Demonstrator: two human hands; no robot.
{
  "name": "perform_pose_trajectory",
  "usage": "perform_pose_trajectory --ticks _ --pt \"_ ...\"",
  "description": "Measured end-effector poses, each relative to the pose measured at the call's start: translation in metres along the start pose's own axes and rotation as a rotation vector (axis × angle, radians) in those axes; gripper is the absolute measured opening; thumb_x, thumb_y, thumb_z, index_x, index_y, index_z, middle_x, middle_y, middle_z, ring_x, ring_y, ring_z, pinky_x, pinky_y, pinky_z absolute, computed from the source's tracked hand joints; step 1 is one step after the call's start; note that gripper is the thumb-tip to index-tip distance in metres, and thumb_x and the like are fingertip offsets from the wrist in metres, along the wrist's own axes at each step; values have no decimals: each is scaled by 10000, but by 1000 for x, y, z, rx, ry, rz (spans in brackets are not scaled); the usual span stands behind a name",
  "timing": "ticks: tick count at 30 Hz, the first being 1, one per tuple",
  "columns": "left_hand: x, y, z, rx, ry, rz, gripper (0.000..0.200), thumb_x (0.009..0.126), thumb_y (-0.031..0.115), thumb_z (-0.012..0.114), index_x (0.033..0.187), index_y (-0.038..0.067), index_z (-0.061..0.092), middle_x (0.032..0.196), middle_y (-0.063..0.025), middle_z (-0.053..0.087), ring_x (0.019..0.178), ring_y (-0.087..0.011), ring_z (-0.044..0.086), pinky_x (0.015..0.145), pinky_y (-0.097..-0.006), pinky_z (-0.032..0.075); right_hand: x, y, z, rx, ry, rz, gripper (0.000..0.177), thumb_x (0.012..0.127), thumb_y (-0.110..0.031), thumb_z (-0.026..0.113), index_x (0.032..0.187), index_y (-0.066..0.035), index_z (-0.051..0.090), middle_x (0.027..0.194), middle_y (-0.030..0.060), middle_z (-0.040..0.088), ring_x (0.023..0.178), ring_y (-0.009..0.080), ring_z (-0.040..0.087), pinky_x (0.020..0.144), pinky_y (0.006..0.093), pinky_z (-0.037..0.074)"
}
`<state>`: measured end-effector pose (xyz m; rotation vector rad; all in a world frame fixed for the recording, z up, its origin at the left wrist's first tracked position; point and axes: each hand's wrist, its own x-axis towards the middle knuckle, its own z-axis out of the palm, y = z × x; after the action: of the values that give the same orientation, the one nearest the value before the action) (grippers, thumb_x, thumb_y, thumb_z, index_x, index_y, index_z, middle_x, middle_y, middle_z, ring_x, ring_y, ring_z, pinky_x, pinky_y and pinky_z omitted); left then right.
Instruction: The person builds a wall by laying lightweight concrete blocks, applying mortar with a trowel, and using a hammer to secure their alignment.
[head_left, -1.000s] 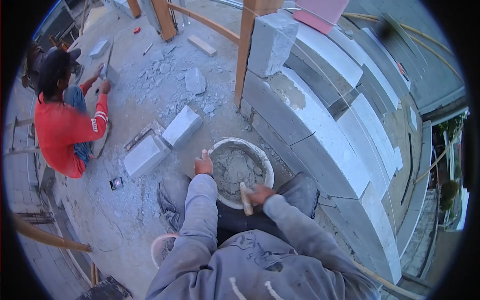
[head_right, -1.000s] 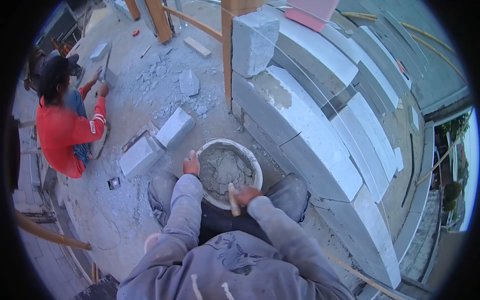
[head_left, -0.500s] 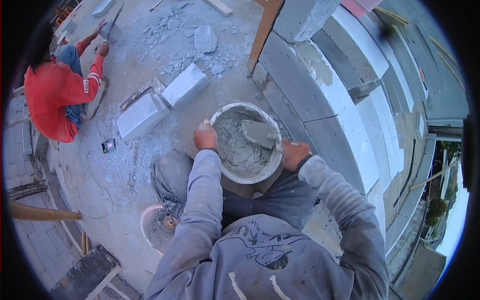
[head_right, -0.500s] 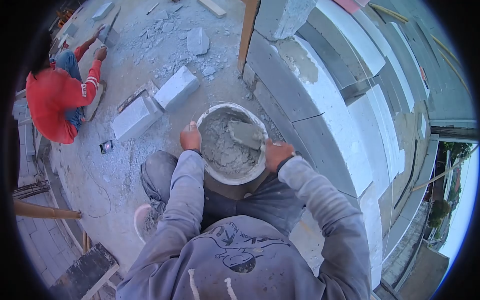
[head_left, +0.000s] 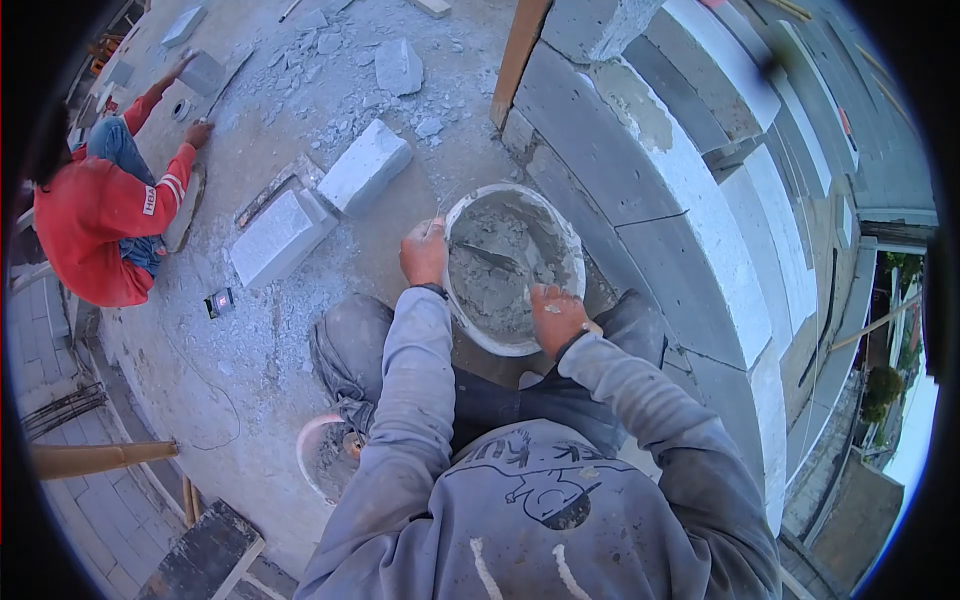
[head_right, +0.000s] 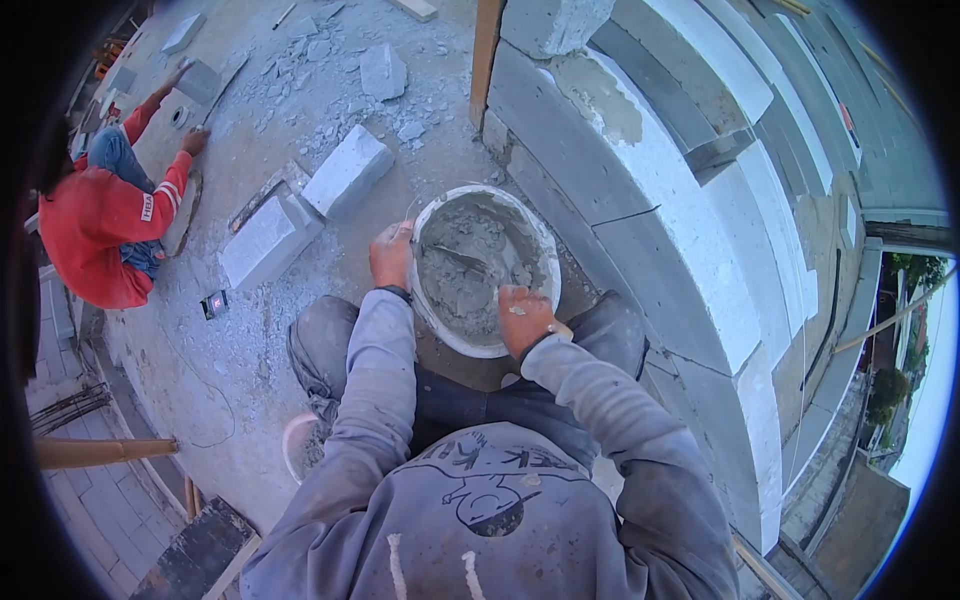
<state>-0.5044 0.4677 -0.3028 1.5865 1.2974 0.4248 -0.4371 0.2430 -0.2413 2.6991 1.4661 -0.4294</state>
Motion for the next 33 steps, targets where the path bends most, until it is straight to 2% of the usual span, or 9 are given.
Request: perform_pose_trajectory --ticks 3,6,15,17,18,20,23,29,33 --pt "2 4 5 -36 -11 12 316 835 344 576 972 84 695 930 -167 670 902 -315 636 778 -373 467 -24 -7 2 85 -55 -63 275 813 -110 498 1059 12 495 900 192 595 843 361 609 726 445 478" --pt "-2 11 11 -65 -47 47 302 833 330 583 967 84 696 932 -159 673 904 -313 636 784 -363 466 -43 -16 0 211 -131 109 363 703 -102 568 1031 30 486 877 220 596 788 371 624 692 438 497" --pt "-15 23 25 -198 -107 44 274 830 254 603 966 31 687 943 -135 682 889 -240 641 801 -308 457 -58 -55 -21 726 -247 367 349 723 -166 523 996 51 521 851 259 597 883 424 584 817 437 456" --pt "-13 22 24 -252 -169 121 258 829 206 606 958 -3 682 947 -129 680 884 -214 635 813 -292 452 -57 -47 4 886 -162 229 272 731 -156 560 939 18 535 754 199 598 713 361 616 682 423 494" --pt "-13 24 24 -297 -190 95 252 825 195 608 951 -9 683 942 -119 682 882 -203 631 814 -290 452 -55 -45 -5 883 -125 263 272 731 -156 560 939 18 535 754 199 598 713 361 616 682 423 494" --pt "-12 28 25 -315 -203 67 235 819 175 610 940 -12 686 937 -104 683 879 -182 624 812 -288 453 -54 -42 -30 1468 -430 636 175 751 -128 612 859 -11 538 656 105 562 517 233 577 489 357 480" --pt "9 12 25 -218 -106 134 225 818 159 605 933 -15 687 923 -105 685 861 -173 623 798 -289 459 -57 -12 -36 1741 -452 618 129 772 -84 645 833 -22 549 640 52 531 449 119 521 389 251 428" --pt "63 -43 21 35 37 189 273 805 197 607 953 -19 682 897 -146 686 815 -221 637 764 -325 474 -84 45 -75 1708 -327 489 203 801 -178 678 795 -30 539 586 41 512 444 122 518 398 258 430" --pt "88 -53 10 97 -143 221 270 809 186 601 957 -25 679 903 -138 687 830 -218 634 772 -321 474 -135 82 -116 1713 -230 401 240 812 -225 666 786 -23 539 602 21 537 479 105 537 449 249 444"
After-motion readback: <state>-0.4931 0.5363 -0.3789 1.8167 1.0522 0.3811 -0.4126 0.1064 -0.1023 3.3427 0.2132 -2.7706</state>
